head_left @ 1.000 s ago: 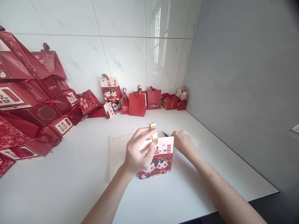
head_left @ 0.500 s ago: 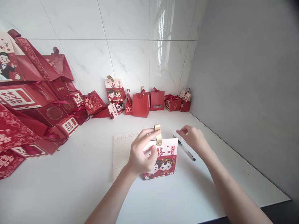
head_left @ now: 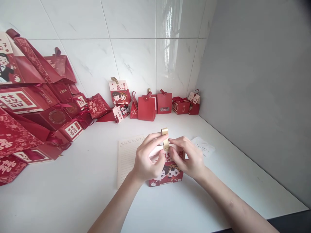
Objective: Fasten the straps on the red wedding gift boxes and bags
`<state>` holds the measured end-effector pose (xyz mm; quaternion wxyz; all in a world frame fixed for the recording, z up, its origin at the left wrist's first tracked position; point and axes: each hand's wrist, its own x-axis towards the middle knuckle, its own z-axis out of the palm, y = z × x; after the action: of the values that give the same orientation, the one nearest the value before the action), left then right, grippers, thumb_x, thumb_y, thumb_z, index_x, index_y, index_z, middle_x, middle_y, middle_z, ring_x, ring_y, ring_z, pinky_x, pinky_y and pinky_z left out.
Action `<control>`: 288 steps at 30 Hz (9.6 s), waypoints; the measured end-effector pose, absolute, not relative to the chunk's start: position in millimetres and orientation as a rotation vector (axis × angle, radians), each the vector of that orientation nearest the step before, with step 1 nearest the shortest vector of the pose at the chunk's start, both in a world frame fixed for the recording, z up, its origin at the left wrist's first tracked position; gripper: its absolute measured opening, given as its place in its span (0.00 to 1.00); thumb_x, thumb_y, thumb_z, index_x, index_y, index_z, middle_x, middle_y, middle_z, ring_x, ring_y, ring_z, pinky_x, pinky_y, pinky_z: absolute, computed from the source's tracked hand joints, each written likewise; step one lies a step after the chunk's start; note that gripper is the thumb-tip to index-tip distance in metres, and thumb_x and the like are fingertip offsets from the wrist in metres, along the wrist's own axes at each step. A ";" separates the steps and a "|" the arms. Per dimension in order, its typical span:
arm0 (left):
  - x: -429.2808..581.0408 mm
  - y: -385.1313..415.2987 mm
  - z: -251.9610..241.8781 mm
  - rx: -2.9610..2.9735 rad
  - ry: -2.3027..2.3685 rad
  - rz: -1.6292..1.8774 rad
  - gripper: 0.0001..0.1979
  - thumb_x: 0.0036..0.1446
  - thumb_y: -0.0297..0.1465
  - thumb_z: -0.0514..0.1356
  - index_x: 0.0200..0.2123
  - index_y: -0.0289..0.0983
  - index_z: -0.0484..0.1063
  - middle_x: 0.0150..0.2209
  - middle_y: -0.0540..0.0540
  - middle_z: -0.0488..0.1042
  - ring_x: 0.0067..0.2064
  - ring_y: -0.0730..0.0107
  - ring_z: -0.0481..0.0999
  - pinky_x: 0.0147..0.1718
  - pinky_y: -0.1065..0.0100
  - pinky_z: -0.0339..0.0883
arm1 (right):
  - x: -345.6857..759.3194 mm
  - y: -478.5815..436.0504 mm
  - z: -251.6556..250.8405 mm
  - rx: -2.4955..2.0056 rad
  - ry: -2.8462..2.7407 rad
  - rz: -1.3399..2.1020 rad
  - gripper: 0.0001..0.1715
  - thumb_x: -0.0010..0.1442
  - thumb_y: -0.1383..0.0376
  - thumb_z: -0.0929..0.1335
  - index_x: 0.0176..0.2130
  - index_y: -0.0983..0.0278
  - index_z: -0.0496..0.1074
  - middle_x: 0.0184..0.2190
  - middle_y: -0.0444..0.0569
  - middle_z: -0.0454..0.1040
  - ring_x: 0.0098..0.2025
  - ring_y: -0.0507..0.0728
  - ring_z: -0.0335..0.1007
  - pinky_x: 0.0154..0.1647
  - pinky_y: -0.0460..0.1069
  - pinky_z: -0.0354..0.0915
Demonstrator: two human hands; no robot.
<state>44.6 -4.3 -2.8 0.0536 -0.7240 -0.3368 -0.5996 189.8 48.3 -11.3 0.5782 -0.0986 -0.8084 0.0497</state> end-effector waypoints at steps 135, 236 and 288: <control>51.7 -6.2 -3.6 -2.160 -1.508 -2.162 0.16 0.50 0.23 0.59 0.44 0.38 0.63 0.23 0.56 0.66 0.25 0.74 0.70 0.24 0.73 0.65 | 196.1 42.0 -9.4 -0.455 -1.825 0.708 0.09 0.61 0.70 0.67 0.36 0.59 0.60 0.30 0.43 0.71 0.22 0.49 0.63 0.17 0.42 0.58; 53.2 -7.0 -8.9 -2.145 -1.458 -2.090 0.18 0.51 0.24 0.60 0.46 0.38 0.64 0.25 0.55 0.69 0.27 0.73 0.72 0.27 0.73 0.68 | 195.1 40.6 -9.6 -0.555 -1.759 1.031 0.04 0.57 0.64 0.66 0.31 0.61 0.65 0.19 0.38 0.62 0.17 0.47 0.53 0.14 0.41 0.52; 53.1 -8.6 -8.7 -2.230 -1.384 -2.090 0.18 0.52 0.24 0.57 0.47 0.38 0.62 0.27 0.53 0.69 0.29 0.71 0.74 0.29 0.70 0.70 | 193.9 38.4 -9.3 -0.552 -1.694 1.069 0.08 0.57 0.61 0.67 0.33 0.61 0.64 0.23 0.40 0.64 0.17 0.47 0.53 0.15 0.43 0.52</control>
<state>53.1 -8.6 -8.7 -0.1068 -0.6609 -0.4102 -0.6193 193.9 38.4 -9.3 0.5073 -0.2292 -0.7025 0.4434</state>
